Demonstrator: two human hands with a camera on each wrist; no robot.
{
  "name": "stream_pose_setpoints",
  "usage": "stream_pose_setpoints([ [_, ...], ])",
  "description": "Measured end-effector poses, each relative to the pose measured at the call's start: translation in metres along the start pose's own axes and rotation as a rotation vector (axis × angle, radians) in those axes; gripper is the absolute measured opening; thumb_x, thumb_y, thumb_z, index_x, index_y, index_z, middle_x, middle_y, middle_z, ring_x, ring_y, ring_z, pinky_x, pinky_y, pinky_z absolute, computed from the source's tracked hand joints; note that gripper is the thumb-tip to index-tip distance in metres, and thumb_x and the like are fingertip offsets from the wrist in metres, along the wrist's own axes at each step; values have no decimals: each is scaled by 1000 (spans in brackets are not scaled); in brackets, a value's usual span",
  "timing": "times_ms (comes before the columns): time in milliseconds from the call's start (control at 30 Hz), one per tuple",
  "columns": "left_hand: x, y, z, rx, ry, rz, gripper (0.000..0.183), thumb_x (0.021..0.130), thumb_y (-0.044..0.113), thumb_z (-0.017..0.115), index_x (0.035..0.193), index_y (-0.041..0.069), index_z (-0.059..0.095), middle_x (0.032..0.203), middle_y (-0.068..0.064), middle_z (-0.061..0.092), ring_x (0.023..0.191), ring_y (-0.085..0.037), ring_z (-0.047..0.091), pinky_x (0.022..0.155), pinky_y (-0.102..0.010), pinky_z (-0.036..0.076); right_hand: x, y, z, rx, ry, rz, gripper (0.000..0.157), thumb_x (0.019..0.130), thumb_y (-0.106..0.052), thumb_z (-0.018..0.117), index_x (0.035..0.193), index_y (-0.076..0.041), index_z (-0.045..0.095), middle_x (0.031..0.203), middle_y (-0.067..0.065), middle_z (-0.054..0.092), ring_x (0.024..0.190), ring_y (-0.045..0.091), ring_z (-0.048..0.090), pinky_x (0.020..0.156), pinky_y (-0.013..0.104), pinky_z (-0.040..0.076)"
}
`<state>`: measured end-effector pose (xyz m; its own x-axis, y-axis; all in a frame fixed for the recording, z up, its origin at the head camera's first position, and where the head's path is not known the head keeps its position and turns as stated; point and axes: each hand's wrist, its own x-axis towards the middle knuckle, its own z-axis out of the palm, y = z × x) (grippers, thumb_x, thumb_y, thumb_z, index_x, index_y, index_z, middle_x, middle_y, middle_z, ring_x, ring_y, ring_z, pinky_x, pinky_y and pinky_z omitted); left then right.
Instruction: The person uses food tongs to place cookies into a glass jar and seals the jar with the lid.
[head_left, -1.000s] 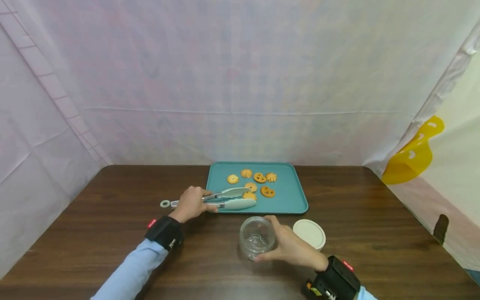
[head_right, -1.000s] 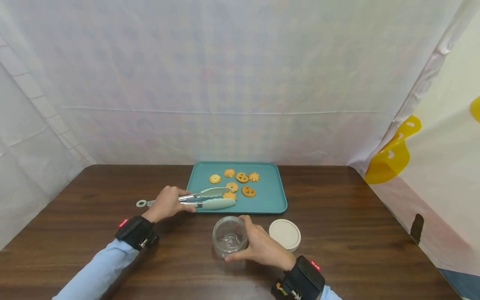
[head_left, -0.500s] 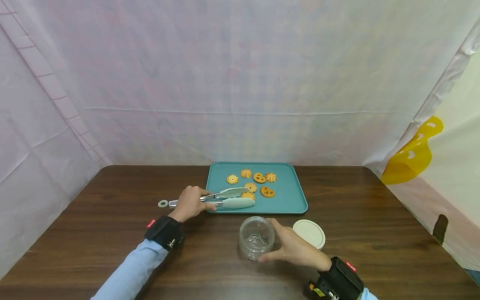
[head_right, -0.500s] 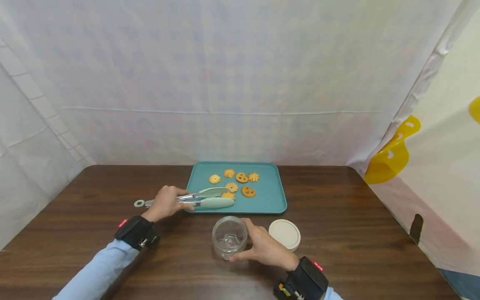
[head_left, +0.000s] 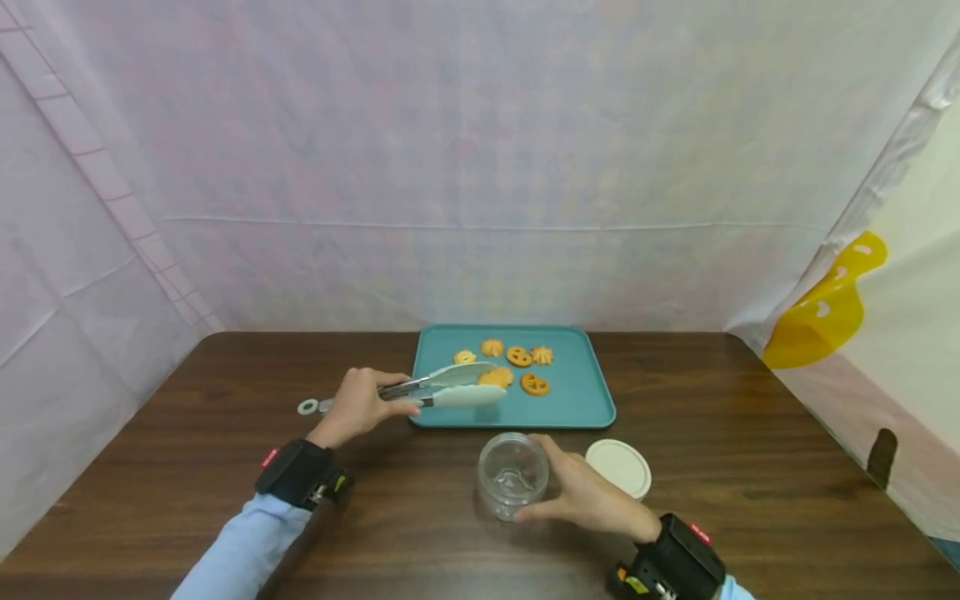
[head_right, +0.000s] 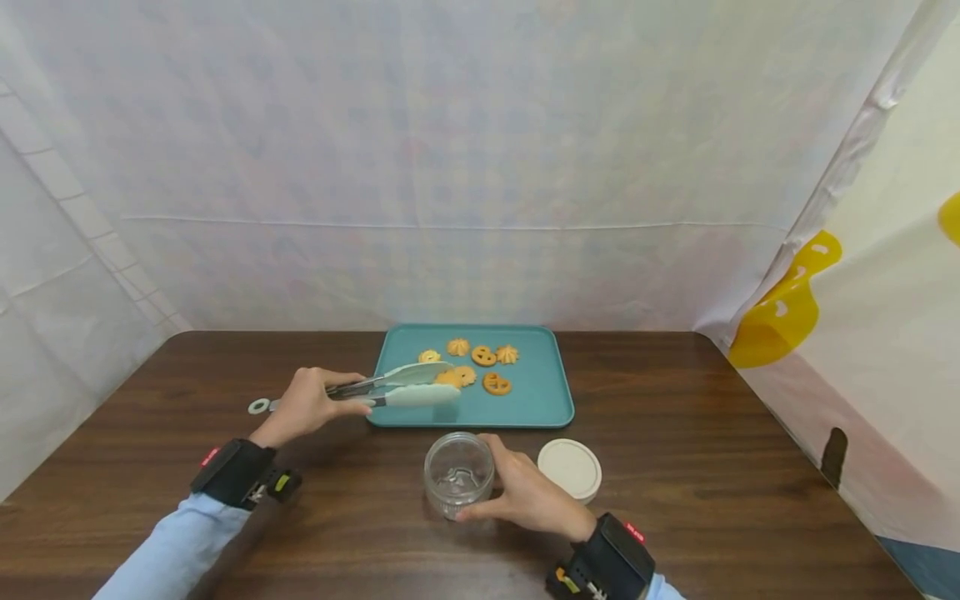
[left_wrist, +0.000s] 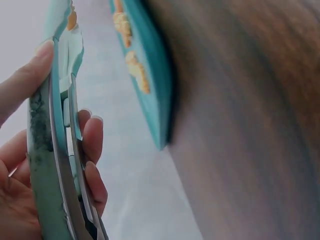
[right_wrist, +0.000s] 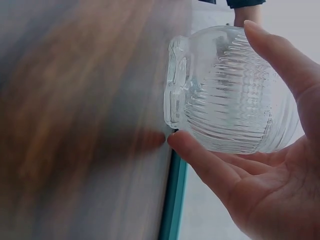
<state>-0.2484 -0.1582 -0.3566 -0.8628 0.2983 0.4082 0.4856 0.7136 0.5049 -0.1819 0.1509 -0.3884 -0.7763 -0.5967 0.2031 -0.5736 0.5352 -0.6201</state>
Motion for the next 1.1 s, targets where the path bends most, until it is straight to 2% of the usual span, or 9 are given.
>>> stream_pose_setpoints([
  [200, -7, 4, -9, -34, -15, 36, 49, 65, 33, 76, 102, 1, 68, 87, -14, 68, 57, -9, 48, 52, -22, 34, 2, 1, 0, 8, -3, 9, 79, 68, -48, 71, 128, -11, 35, 110, 4, 59, 99, 17, 56, 82, 34, 45],
  [400, -10, 10, -13, -79, -22, 43, 49, 67, 33, 75, 105, 4, 67, 90, -14, 67, 61, -9, 53, 53, -23, 36, 6, 5, 0, -2, 18, -19, 79, 68, -48, 70, 128, -12, 35, 110, 4, 58, 99, 17, 57, 80, 32, 46],
  [633, -13, 13, -17, -113, -31, 87, 49, 66, 34, 75, 107, 7, 67, 93, -13, 67, 49, -6, 38, 48, -22, 28, 11, 8, -4, 71, -10, 49, 81, 69, -44, 71, 132, -11, 31, 118, 6, 53, 105, 20, 53, 84, 35, 44],
  [900, -18, 13, -18, -164, -30, 161, 49, 67, 32, 75, 108, 8, 66, 95, -11, 67, 56, -6, 48, 50, -22, 32, 11, 8, -4, 59, -2, 109, 94, 67, -45, 73, 136, 0, 26, 119, 15, 51, 106, 26, 52, 84, 41, 43],
  [1033, -21, 15, -17, -200, -35, 217, 48, 68, 30, 74, 109, 7, 65, 96, -11, 67, 61, -6, 55, 53, -24, 36, 11, 8, -4, 50, -6, 115, 93, 68, -44, 72, 135, 1, 26, 118, 16, 52, 105, 27, 52, 84, 41, 43],
  [1100, -23, 16, -15, -219, -42, 230, 48, 68, 29, 75, 109, 6, 65, 95, -10, 67, 52, -3, 48, 51, -24, 34, 12, 7, -4, 43, -7, 112, 92, 69, -45, 72, 135, 0, 27, 119, 16, 52, 106, 26, 52, 85, 41, 43],
])
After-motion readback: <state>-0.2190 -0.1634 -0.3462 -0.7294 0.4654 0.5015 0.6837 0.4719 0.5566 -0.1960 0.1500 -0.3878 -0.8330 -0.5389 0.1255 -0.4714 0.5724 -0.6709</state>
